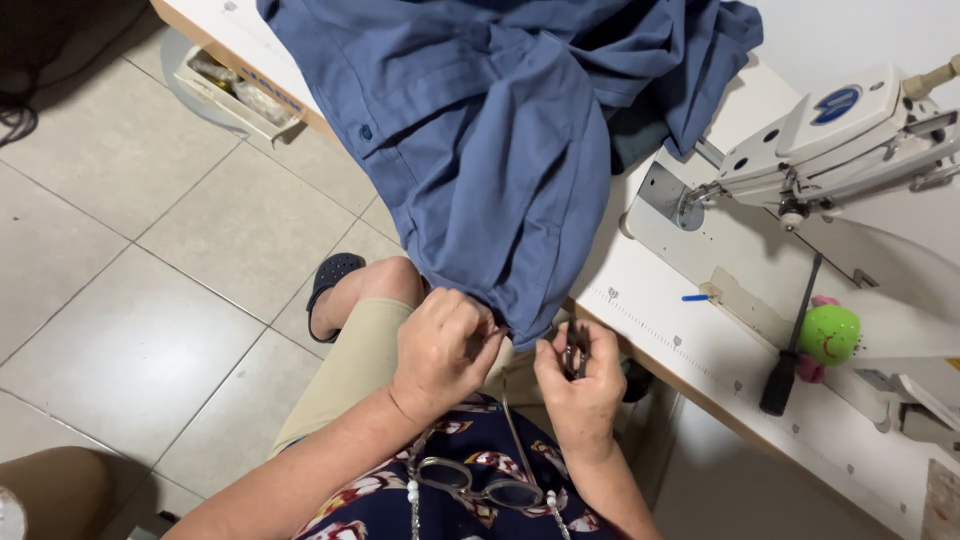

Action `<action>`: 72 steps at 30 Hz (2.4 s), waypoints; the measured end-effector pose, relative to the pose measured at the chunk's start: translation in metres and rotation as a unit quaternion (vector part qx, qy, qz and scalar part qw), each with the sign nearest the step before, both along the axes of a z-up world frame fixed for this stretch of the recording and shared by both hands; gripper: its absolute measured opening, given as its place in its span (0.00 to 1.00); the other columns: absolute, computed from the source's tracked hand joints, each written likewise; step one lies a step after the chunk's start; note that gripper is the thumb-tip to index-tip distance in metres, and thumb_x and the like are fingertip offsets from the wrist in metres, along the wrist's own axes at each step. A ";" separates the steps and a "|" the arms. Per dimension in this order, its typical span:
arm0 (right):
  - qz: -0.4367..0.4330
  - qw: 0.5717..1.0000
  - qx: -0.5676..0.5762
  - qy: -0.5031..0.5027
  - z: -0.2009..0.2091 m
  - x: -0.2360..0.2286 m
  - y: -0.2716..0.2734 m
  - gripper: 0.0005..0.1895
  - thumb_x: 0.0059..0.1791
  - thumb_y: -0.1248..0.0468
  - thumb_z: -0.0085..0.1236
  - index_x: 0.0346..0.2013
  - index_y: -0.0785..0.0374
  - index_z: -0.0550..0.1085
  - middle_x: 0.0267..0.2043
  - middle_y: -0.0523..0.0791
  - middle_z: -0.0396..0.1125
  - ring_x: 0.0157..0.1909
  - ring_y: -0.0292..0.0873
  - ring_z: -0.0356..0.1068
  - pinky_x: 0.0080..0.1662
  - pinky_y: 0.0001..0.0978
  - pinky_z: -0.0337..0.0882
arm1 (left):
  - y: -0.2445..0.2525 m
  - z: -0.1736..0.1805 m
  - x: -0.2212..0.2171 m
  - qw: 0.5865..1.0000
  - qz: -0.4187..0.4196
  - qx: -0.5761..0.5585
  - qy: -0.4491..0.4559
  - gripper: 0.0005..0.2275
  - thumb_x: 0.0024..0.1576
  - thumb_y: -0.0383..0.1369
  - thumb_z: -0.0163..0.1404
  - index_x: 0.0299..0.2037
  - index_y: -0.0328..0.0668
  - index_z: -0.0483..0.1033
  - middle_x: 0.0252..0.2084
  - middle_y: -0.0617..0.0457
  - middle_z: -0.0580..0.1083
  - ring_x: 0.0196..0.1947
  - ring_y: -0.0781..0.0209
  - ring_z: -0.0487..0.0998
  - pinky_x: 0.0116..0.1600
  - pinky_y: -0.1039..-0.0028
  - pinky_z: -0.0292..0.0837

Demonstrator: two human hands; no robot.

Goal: Trimming loose threads and inspecting a pair of blue trousers at a sewing workstation

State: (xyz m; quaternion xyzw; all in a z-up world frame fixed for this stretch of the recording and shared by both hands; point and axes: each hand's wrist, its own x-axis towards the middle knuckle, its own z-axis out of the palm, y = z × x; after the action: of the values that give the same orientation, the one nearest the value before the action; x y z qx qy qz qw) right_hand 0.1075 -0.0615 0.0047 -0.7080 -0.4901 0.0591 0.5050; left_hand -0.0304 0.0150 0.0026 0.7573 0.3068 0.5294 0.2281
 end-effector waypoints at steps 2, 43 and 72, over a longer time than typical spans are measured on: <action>-0.009 1.000 0.018 0.013 0.001 0.000 -0.001 0.14 0.38 0.73 0.58 0.35 0.68 0.66 0.28 0.44 0.64 0.31 0.35 0.66 0.38 0.22 0.70 | 0.003 -0.005 -0.004 0.999 0.004 -0.019 -0.040 0.08 0.49 0.26 0.49 0.25 0.41 0.60 0.24 0.53 0.64 0.24 0.55 0.62 0.31 0.70 0.57; 0.114 0.874 0.464 -0.090 0.234 0.124 0.273 0.03 0.45 0.67 0.39 0.28 0.62 0.63 0.30 0.45 0.57 0.33 0.41 0.56 0.37 0.32 0.59 | 0.150 0.120 0.044 0.568 -0.612 -0.551 0.010 0.32 0.47 0.48 0.39 0.59 0.34 0.56 0.58 0.49 0.62 0.54 0.61 0.64 0.61 0.71 0.57; -0.103 0.921 0.023 -0.376 0.060 0.168 0.158 0.10 0.45 0.63 0.51 0.30 0.70 0.66 0.24 0.59 0.63 0.25 0.61 0.62 0.29 0.48 0.59 | 0.152 0.055 0.001 0.643 -0.372 -0.653 -0.148 0.21 0.34 0.37 0.58 0.36 0.32 0.73 0.30 0.46 0.75 0.26 0.57 0.75 0.34 0.73 0.74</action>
State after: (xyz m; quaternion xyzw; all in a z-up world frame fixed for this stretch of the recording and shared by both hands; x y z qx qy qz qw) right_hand 0.2754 0.0964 0.0646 -0.7126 -0.5696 -0.2752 0.3033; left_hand -0.0297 0.1672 0.0579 0.3739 0.2272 0.1672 0.8835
